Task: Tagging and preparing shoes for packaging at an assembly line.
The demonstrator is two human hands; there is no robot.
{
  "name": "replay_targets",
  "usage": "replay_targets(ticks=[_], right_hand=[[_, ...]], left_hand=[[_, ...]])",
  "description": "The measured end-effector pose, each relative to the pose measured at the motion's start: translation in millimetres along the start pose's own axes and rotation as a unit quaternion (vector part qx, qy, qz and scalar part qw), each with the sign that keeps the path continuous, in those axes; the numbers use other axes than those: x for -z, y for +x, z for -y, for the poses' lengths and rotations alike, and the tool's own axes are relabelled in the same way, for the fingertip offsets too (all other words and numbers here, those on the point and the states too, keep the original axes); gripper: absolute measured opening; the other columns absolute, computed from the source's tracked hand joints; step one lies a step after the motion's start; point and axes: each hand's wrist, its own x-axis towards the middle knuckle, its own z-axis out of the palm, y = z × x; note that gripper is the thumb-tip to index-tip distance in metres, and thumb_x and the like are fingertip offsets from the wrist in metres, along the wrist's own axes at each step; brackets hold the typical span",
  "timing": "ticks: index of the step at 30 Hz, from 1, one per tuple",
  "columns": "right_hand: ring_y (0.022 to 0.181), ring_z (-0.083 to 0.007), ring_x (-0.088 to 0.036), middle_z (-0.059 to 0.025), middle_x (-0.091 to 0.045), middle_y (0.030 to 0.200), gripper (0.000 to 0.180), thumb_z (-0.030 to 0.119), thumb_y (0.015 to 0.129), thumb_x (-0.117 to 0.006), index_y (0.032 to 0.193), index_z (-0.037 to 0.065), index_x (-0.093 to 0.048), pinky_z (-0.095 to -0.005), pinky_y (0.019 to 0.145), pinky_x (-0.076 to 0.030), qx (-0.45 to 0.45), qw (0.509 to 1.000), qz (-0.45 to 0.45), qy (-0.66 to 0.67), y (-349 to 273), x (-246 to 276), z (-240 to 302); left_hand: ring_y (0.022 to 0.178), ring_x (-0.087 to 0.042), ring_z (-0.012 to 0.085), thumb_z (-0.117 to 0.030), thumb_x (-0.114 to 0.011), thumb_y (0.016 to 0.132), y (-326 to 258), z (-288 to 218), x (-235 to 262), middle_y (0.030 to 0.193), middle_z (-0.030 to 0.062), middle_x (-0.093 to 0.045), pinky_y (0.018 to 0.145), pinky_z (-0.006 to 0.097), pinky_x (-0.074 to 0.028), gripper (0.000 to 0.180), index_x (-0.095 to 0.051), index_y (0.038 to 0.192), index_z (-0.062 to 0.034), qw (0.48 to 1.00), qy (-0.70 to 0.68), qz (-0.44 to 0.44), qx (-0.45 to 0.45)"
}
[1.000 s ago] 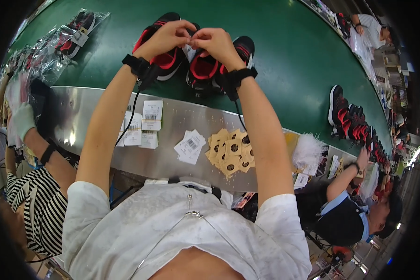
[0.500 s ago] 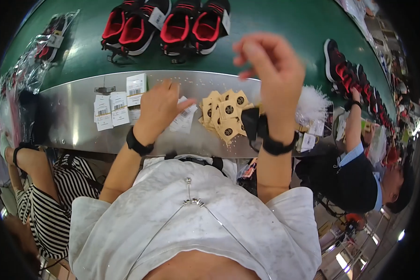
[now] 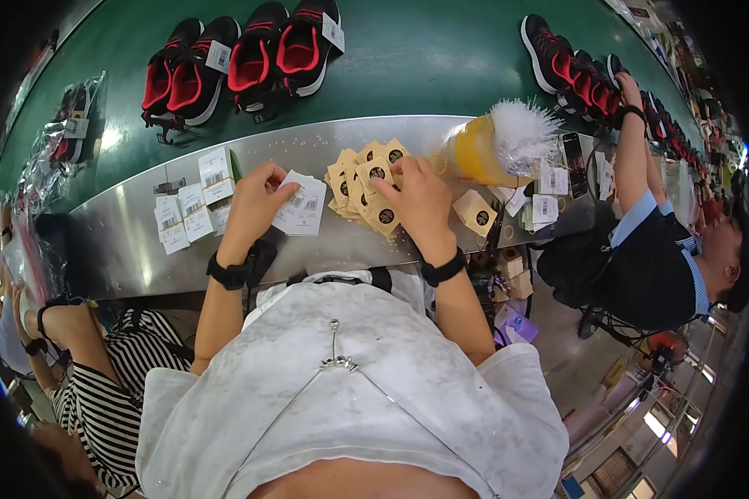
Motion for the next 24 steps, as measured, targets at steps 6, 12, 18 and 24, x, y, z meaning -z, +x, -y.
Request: replay_targets(ticks=[6,12,18,24], right_hand=[[0.066,-0.0156,-0.056,-0.0071,-0.061,0.077,0.022,0.022,0.077,-0.067,0.082,0.001,-0.062,-0.0286,0.057,-0.042,-0.178,0.933,0.134,0.283,13,-1,-13],[0.066,-0.0184,-0.056,-0.0112,-0.059,0.075,0.02,0.015,0.083,-0.06,0.09,-0.004,-0.061,-0.0297,0.06,-0.043,-0.084,0.945,0.075,0.307,3,13,-18],[0.063,-0.0185,-0.056,-0.0096,-0.063,0.076,0.014,0.011,0.082,-0.06,0.089,0.001,-0.065,-0.0286,0.058,-0.043,0.009,0.951,0.084,0.297,-5,48,14],[0.063,-0.0056,-0.054,-0.0041,-0.067,0.079,0.016,0.011,0.085,-0.059,0.096,0.001,-0.066,-0.0197,0.054,-0.041,-0.031,0.919,-0.062,0.389,-14,65,-4]], left_hand=[[0.059,-0.048,0.008,-0.01,-0.063,0.079,-8,-6,5,0.071,0.0032,-0.06,0.056,0.023,-0.04,0.014,-0.062,0.088,0.001,0.997,-0.073,-0.018,0.001],[0.065,-0.055,0.0098,-0.007,-0.063,0.079,-10,-26,10,0.074,0.0042,-0.063,0.06,0.024,-0.044,0.012,-0.063,0.088,0.0016,0.984,-0.172,0.052,-0.002],[0.07,-0.057,0.0075,-0.005,-0.068,0.076,1,-51,-23,0.078,0.0011,-0.064,0.064,0.021,-0.045,0.009,-0.064,0.083,0.0004,0.968,-0.198,0.116,-0.103],[0.072,-0.059,0.0082,-0.004,-0.068,0.077,18,-85,-34,0.081,0.0026,-0.063,0.065,0.02,-0.046,0.008,-0.063,0.082,0.0002,0.94,-0.288,0.182,0.0]])
